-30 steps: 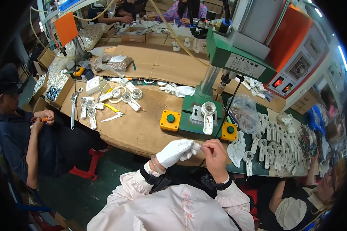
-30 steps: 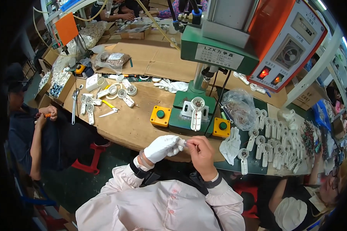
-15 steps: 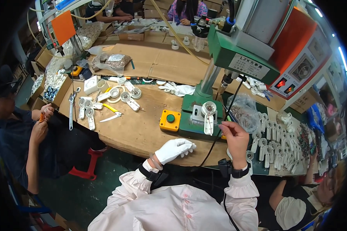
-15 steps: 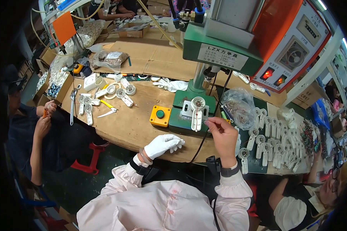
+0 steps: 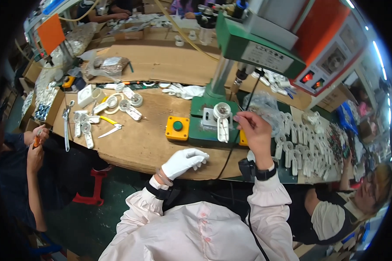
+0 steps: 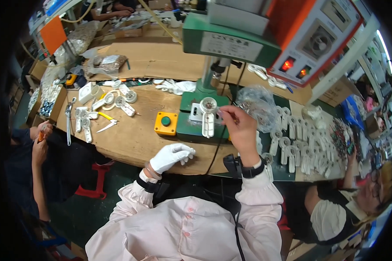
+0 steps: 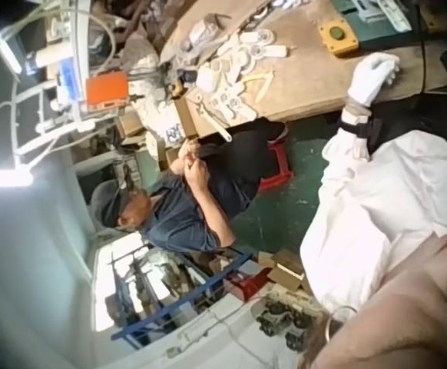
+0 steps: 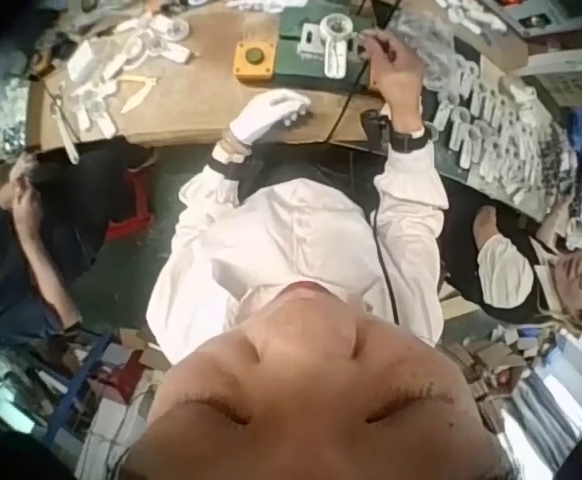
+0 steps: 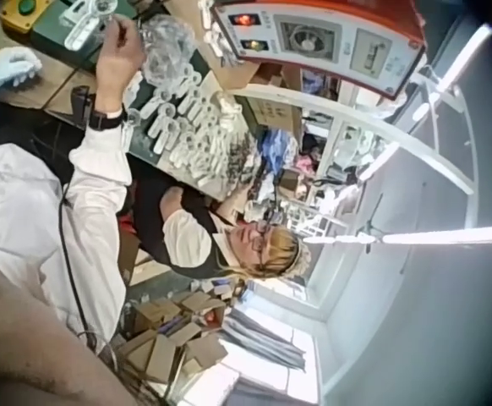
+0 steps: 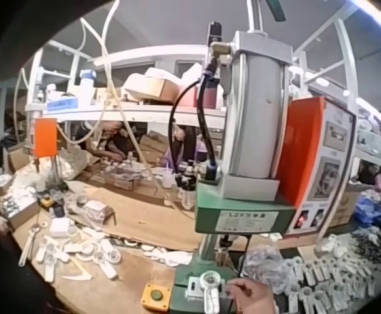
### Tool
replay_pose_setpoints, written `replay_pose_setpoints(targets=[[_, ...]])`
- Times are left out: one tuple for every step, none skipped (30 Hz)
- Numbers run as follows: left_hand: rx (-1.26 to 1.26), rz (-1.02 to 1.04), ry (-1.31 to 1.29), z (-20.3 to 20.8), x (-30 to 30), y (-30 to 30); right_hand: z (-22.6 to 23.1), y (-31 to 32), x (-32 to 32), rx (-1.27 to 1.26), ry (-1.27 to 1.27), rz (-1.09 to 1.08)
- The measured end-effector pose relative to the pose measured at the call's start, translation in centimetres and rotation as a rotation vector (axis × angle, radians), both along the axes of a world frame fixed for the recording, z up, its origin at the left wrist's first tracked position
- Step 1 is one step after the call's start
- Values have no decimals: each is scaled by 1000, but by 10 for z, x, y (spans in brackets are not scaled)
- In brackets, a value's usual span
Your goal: The person picks up a white plastic housing and a motor, fits the motor into the housing, and places the assembly into a green press. They press two yellow buttons to activate the machine, remove the pressed component, and set it aside before repeating the process.
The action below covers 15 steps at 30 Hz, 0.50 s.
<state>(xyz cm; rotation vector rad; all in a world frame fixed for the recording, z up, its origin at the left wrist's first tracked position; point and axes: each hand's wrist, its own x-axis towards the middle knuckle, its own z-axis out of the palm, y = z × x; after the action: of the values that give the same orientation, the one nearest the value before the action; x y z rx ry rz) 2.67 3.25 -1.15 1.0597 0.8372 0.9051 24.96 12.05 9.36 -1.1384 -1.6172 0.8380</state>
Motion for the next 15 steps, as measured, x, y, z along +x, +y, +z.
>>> replay_pose_setpoints(targets=[[-3,9,2,1,-2,1,0,4,-2,-20,13,17],[-5,20,4,2,-2,2,0,8,-4,-39,26,35],[-6,5,-1,1,-1,3,0,11,-5,-57,41,55],[-5,9,8,1,-1,2,0,14,-7,-58,38,48],[-3,13,17,1,-1,2,-1,17,-9,4,-39,23],[-1,20,27,1,0,2,-2,20,-10,65,-115,0],[0,17,26,1,0,3,-1,22,-13,127,-192,-22],[0,15,22,1,0,3,0,24,-16,128,-193,-24],[-2,14,18,0,0,3,0,26,-20,189,-233,-39],[-4,14,14,0,1,2,1,27,-23,250,-272,-55],[-3,13,13,0,1,2,1,29,-25,311,-312,-70],[-6,15,15,0,0,2,-1,31,-27,312,-313,-71],[-9,16,17,0,0,1,-6,35,-28,339,-324,-75],[-11,17,18,-1,0,1,-8,38,-30,367,-335,-79],[-9,16,17,-2,-1,2,-9,39,-31,395,-346,-84]])
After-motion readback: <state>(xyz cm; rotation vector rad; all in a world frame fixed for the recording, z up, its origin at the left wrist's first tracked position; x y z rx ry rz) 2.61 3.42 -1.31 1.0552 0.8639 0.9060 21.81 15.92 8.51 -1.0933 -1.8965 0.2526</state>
